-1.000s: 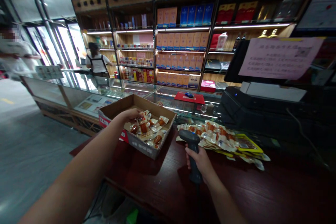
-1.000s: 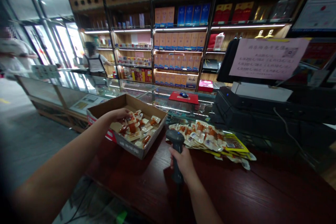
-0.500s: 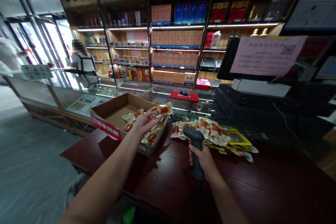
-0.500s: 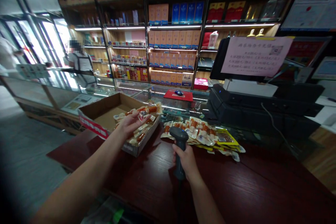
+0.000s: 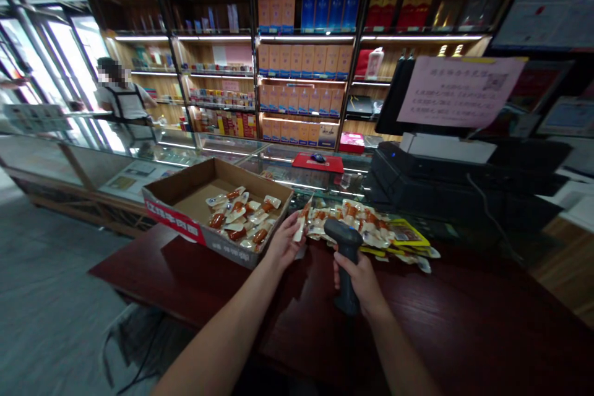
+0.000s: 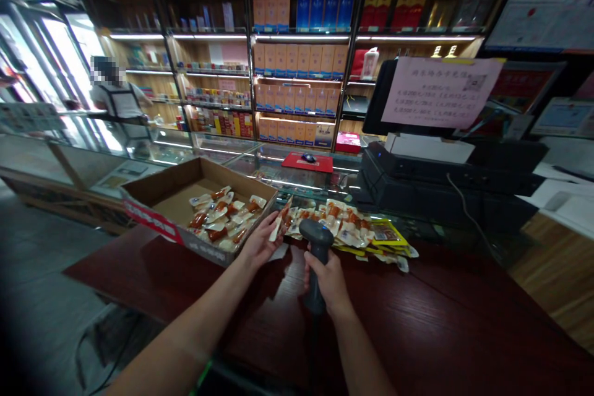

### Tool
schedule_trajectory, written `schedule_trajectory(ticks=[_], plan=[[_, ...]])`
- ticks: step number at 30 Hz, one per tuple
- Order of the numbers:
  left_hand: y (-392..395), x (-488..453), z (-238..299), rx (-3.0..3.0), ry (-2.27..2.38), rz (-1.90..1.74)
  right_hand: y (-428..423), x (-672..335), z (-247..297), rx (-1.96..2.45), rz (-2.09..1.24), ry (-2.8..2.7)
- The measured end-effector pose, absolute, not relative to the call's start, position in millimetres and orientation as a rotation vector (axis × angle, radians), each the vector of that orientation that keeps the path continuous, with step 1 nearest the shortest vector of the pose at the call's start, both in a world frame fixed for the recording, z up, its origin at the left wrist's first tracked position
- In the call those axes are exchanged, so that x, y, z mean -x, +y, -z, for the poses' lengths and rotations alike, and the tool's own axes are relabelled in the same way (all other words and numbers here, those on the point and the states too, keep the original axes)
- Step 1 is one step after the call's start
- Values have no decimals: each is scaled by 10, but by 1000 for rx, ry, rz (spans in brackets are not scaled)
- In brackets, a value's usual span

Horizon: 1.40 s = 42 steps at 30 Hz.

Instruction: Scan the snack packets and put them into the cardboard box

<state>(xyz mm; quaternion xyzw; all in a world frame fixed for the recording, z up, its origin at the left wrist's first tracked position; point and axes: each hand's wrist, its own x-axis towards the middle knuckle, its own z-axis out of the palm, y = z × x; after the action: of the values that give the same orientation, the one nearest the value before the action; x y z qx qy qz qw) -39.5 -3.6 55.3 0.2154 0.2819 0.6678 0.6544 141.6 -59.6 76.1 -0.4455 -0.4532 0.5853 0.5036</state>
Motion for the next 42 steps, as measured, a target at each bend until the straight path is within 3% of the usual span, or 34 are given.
schedule_trajectory(ticks=[13, 42], plan=[[170, 458, 13, -606, 870, -1465, -619, -1373, -659, 1114, -1415, -1120], [255, 437, 87, -822, 1179, -1683, -767, -1204, -450, 1270, -1487, -1366]])
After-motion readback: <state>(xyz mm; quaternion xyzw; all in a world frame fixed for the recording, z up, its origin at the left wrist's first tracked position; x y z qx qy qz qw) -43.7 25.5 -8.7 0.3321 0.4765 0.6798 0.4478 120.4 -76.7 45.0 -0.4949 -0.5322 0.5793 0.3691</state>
